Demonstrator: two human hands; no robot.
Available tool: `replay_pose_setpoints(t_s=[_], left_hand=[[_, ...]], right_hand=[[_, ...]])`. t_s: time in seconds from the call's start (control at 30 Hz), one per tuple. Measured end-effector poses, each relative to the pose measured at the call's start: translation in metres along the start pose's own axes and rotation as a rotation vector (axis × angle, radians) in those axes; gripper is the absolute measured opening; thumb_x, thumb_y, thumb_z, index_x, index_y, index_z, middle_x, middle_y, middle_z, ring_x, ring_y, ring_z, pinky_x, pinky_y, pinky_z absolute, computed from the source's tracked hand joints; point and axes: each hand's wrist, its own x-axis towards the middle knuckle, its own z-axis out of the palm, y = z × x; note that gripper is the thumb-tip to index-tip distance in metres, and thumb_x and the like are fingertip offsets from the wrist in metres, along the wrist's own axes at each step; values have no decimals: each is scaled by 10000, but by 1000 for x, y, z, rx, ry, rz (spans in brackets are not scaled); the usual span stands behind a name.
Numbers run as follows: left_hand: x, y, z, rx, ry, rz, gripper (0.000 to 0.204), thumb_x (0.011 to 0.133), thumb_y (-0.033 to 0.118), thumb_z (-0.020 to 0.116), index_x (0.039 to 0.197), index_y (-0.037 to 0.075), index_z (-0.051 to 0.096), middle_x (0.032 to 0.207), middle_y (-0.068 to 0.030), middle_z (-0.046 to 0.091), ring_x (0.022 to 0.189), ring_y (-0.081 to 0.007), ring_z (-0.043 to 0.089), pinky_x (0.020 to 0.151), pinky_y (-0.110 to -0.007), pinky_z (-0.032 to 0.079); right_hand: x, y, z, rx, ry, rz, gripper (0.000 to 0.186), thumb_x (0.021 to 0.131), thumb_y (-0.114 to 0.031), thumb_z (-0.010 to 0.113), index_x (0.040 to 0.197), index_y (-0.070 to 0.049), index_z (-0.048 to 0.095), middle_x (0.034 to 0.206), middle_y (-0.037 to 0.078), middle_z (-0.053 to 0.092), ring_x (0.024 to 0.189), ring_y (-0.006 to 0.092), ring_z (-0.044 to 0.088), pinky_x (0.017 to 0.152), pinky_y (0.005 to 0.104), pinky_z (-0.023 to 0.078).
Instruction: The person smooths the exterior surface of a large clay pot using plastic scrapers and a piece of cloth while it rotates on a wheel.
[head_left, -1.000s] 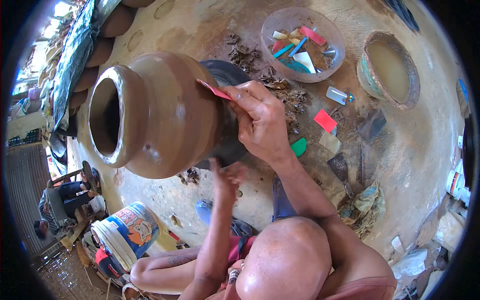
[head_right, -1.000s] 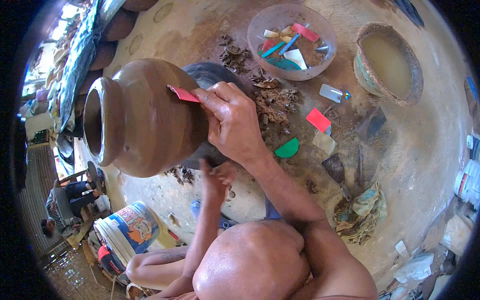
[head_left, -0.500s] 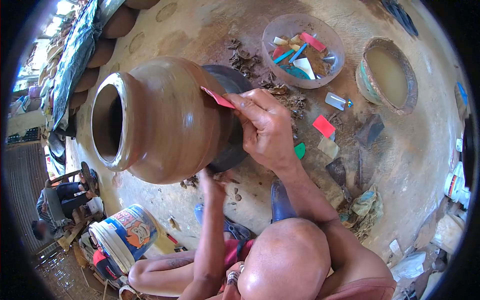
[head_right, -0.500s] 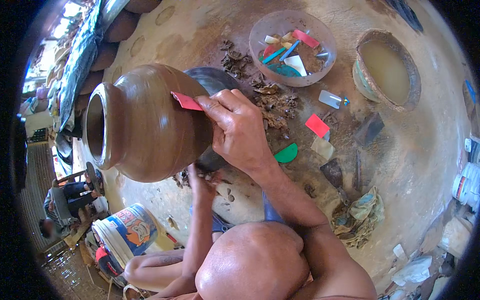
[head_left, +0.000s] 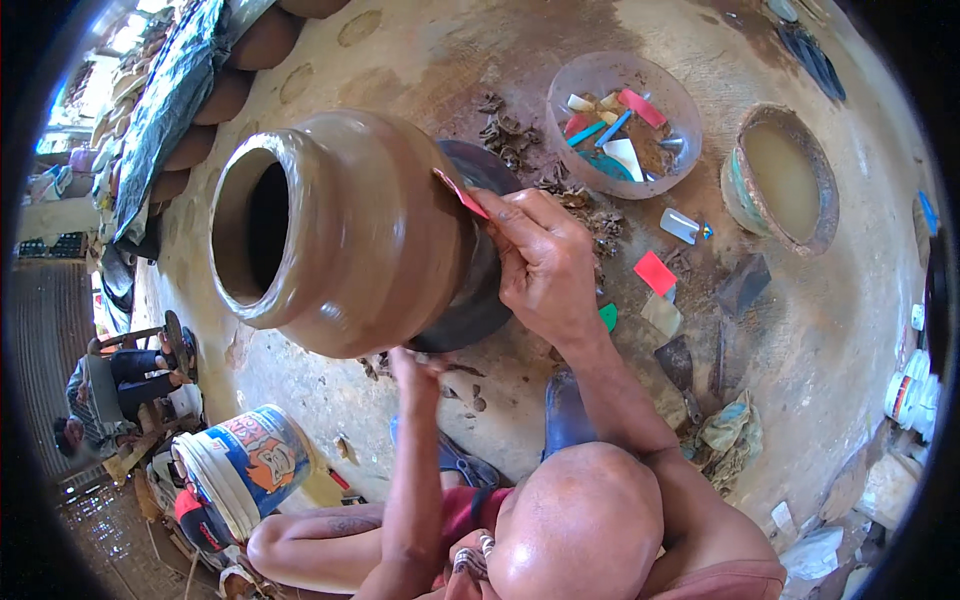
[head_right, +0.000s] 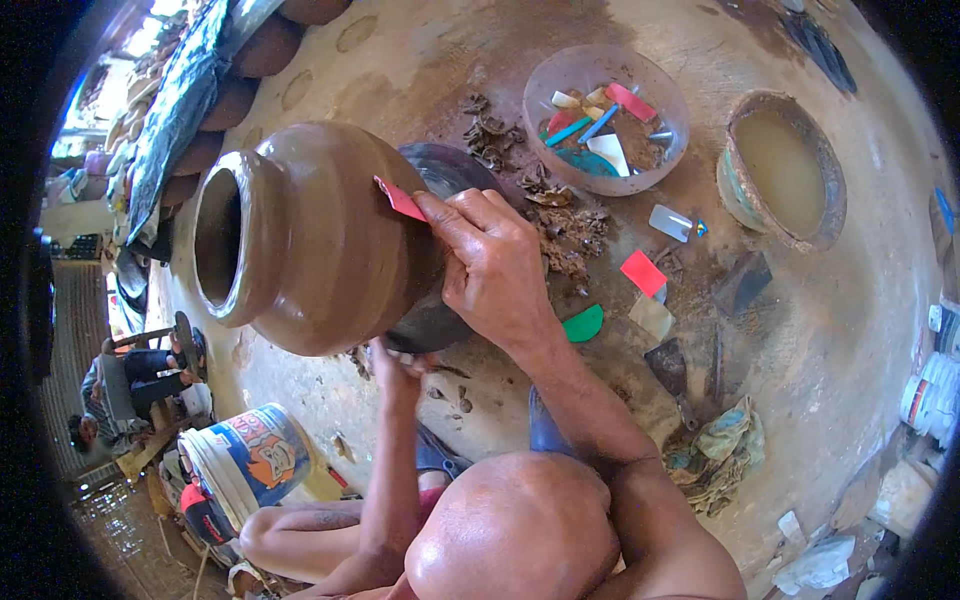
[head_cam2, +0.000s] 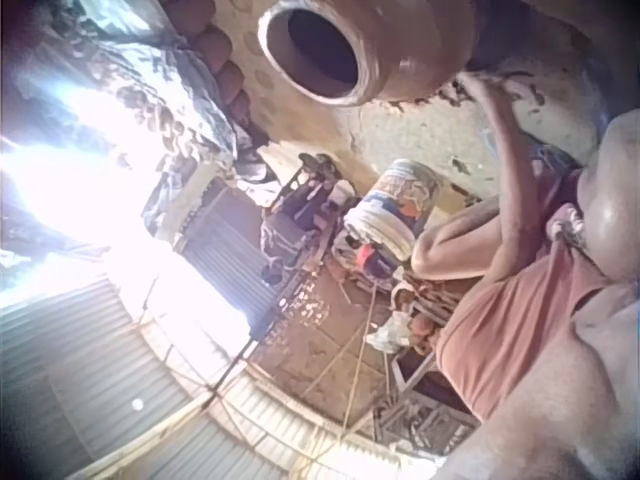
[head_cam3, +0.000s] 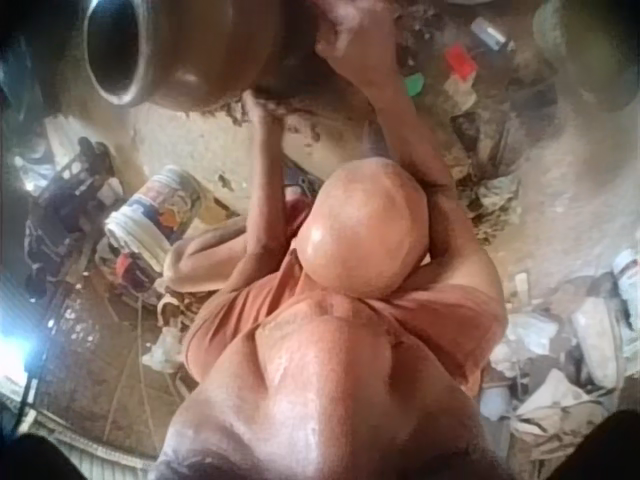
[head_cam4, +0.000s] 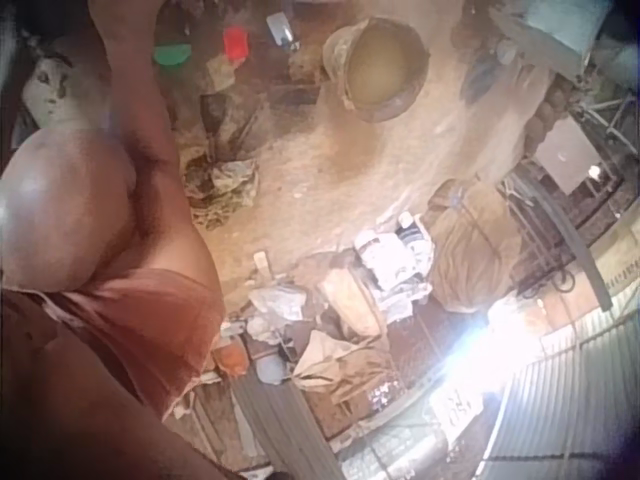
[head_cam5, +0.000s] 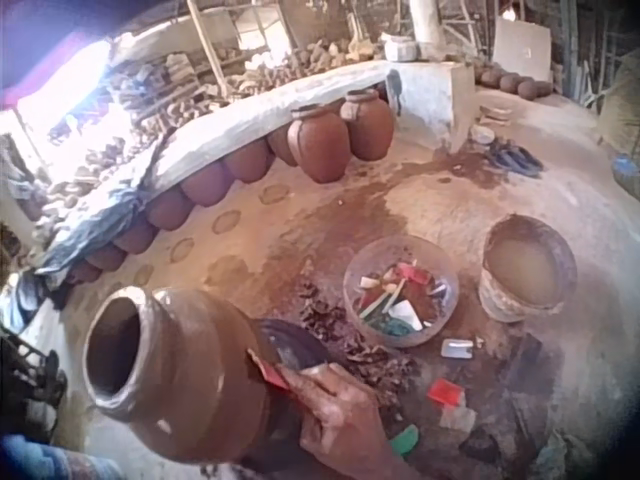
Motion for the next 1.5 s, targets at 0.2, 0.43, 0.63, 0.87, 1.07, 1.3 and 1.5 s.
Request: replay_pose_setpoints(t_s=[0.2, 0.43, 0.63, 0.87, 1.07, 1.3, 1.5], left_hand=[[25, -27, 16, 81, 467, 268, 561, 1049, 487, 510, 1400, 50, 543, 1237, -128, 671, 1061, -272, 681, 835, -421, 564], [-5, -38, 28, -61, 240, -134, 599, 1023, 525, 573, 1370, 40, 522, 1224, -158, 684, 973, -278, 722, 750, -401, 603], [38, -12, 9, 174, 367, 578, 447, 1014, 352, 616, 1329, 37, 584, 1201, -122, 681, 1023, -243, 677, 839, -404, 579], [-32, -50, 47, 137, 181, -350, 734, 1009, 685, 482, 1372, 49, 538, 1248, -171, 680, 953, -279, 739, 748, -388, 606], [39, 7, -10, 138, 419, 407, 490, 1054, 430, 514, 1334, 31, 564, 1241, -130, 667, 1060, -262, 685, 875, -432, 588], [-50, -59, 76, 127, 50, -398, 547, 1046, 489, 570, 1370, 50, 532, 1155, -136, 692, 929, -256, 712, 758, -426, 619], [23, 12, -3, 79, 370, 118, 475, 1018, 343, 617, 1375, 38, 550, 1360, -123, 619, 1202, -240, 614, 1001, -419, 525]], right_hand=[[5, 0, 5, 14, -31, -26, 679, 749, 105, 624, 1363, -176, 695, 904, 95, 647, 816, 312, 618, 737, 433, 536], [11, -4, -2, 4, -48, -77, 683, 758, 108, 614, 1365, -194, 701, 899, 85, 647, 799, 296, 611, 734, 420, 537], [13, -13, 0, 31, -28, -81, 663, 756, 108, 623, 1347, -179, 713, 905, 90, 650, 801, 300, 610, 733, 420, 535], [13, -12, -7, 32, -25, -51, 653, 743, 127, 628, 1319, -166, 730, 905, 91, 650, 818, 294, 615, 736, 414, 537], [17, -26, -5, 43, -45, -66, 696, 704, 140, 616, 1311, -178, 736, 927, 90, 648, 835, 294, 625, 739, 413, 542], [17, -19, -5, 36, -68, -63, 721, 693, 142, 607, 1316, -198, 735, 935, 91, 647, 838, 301, 627, 744, 414, 547], [13, -20, -8, 28, -118, -55, 709, 703, 131, 615, 1312, -210, 739, 930, 95, 639, 837, 303, 631, 747, 413, 551]])
